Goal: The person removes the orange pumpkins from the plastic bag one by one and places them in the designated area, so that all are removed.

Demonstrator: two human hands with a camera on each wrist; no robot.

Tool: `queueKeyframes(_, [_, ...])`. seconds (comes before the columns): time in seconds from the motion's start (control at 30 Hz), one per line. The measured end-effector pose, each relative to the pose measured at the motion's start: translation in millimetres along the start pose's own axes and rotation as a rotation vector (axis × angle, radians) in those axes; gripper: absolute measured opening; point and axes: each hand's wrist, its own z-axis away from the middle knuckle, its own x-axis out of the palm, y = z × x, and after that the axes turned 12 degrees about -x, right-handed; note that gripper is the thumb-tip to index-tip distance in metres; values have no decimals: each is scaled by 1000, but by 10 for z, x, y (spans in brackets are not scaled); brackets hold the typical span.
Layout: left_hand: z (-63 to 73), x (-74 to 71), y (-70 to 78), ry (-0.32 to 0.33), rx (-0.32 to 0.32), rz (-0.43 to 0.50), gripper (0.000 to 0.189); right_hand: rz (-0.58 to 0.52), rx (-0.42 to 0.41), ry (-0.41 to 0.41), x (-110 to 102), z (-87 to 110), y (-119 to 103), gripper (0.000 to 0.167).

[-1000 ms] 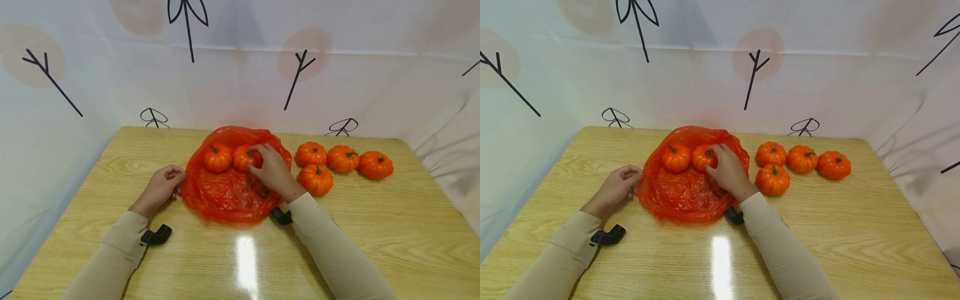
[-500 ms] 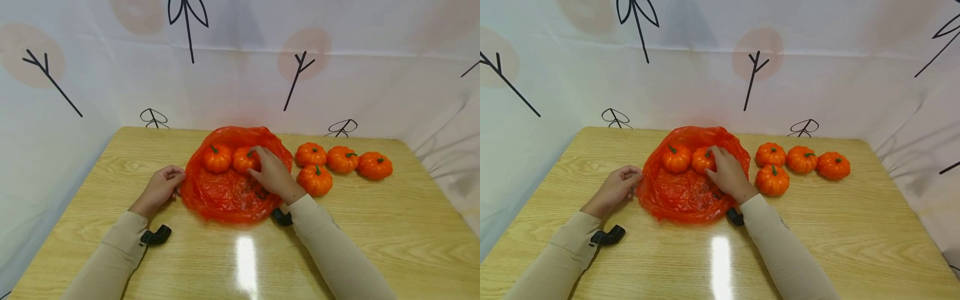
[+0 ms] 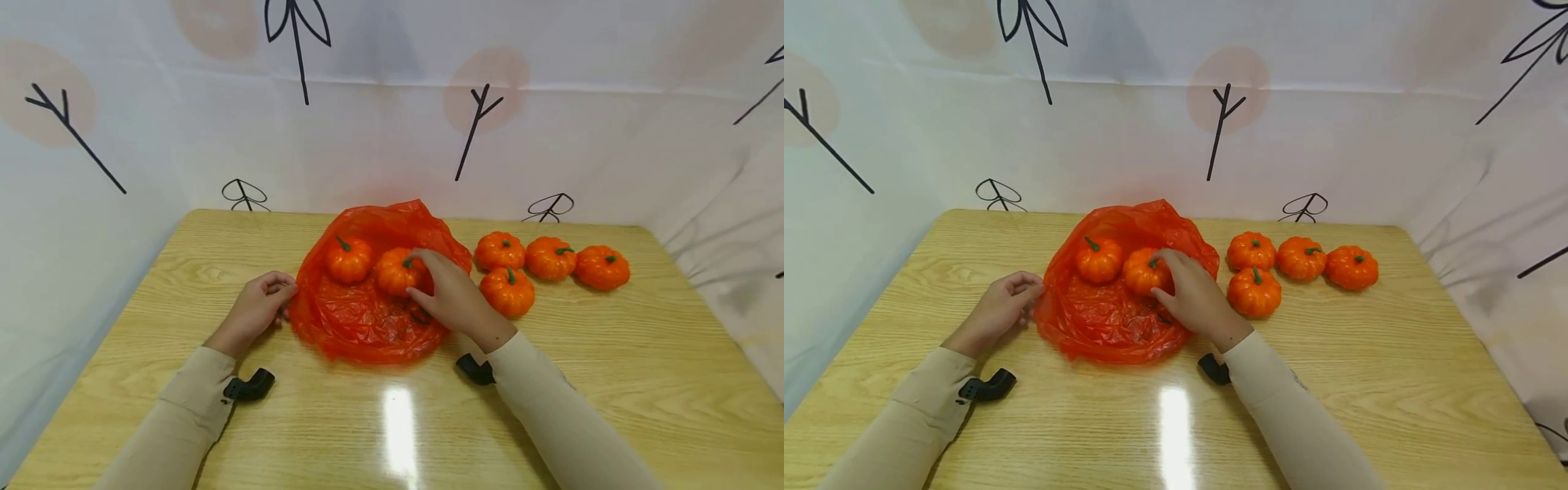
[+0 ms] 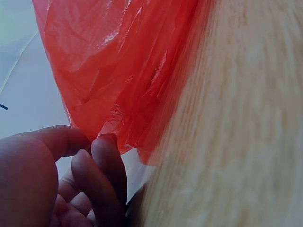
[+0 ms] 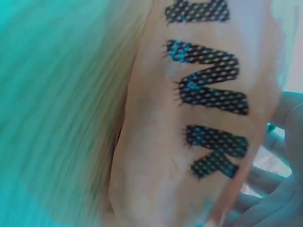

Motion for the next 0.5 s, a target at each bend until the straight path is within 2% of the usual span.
queueKeyframes(0.3, [25, -7, 8, 8, -18, -7, 30, -15, -62, 36, -35, 169, -86, 49])
queueKeyframes(0.5, [29, 0, 24, -2, -8, -2, 30, -9, -107, 63, -54, 262, -136, 49])
